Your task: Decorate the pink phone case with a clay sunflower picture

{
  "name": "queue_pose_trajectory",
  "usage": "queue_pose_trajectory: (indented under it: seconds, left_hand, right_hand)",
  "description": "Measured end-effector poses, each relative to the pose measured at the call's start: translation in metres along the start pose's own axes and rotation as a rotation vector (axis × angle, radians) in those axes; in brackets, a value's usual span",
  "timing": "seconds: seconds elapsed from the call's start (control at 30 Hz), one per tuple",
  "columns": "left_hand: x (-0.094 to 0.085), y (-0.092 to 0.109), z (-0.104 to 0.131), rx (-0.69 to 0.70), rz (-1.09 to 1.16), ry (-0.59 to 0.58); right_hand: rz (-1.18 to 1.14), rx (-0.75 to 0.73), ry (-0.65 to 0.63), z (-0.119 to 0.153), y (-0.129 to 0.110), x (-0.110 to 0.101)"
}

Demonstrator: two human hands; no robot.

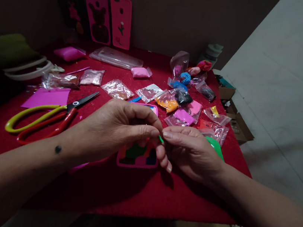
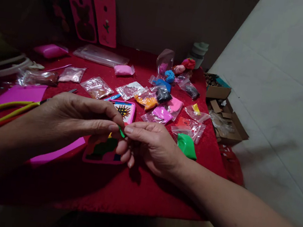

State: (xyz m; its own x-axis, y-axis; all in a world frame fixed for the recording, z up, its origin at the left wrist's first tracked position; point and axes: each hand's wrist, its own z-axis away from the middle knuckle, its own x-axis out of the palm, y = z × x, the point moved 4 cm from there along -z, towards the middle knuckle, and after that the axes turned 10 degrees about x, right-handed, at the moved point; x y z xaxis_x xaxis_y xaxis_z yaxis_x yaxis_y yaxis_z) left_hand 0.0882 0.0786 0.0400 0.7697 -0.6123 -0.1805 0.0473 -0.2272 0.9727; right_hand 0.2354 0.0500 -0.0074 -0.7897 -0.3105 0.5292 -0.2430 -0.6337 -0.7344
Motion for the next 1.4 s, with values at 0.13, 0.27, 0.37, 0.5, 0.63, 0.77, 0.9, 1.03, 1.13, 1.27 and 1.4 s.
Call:
queue_pose_trajectory:
  seconds: [0.13,0.27,0.37,0.5,0.63,0.77,0.9,1.03,1.13,1.27,1.4]
  left_hand:
    - [-0.002,0.000,0.000,0.022,-0.037,0.055]
    - [-0.001,0.000,0.000,0.020,-0.029,0.057]
    - [-0.001,0.000,-0.001,0.022,-0.018,0.030]
    - [-0.002,0.000,-0.001,0.000,-0.016,0.014]
    - [0.000,0.001,-0.001,0.002,0.021,-0.012]
    - [0.002,0.000,0.000,0.019,0.004,-0.033]
    - [0.002,0.001,0.003,0.061,-0.125,-0.030]
    - [0.004,0.004,0.004,0.228,-0.453,-0.006]
    - [0.006,0.007,0.005,0.362,-0.593,0.061]
    - [0.006,0.005,0.006,0.127,-0.273,-0.025]
    - [-0.003,0.017,0.010,-0.091,0.216,0.042]
  right_hand:
    - [0.003,0.009,0.003,0.000,0.000,0.000]
    - [0.041,0.027,0.011,0.001,0.000,0.001]
    - [0.041,0.021,0.016,0.001,-0.001,0.000]
    - [0.034,0.014,0.025,0.001,-0.001,-0.002]
    - [0.027,0.006,0.026,0.001,-0.002,-0.001]
    - [0.045,0.004,0.043,0.000,-0.001,-0.001]
    - [0.077,0.010,0.068,0.000,0.000,-0.003]
    - [0.099,-0.002,0.088,0.001,-0.001,-0.003]
    - [0.139,-0.023,0.104,0.002,-0.001,-0.002]
    - [0.176,-0.081,0.119,0.002,-0.003,-0.003]
    - [0.146,-0.116,0.171,0.001,-0.007,-0.007]
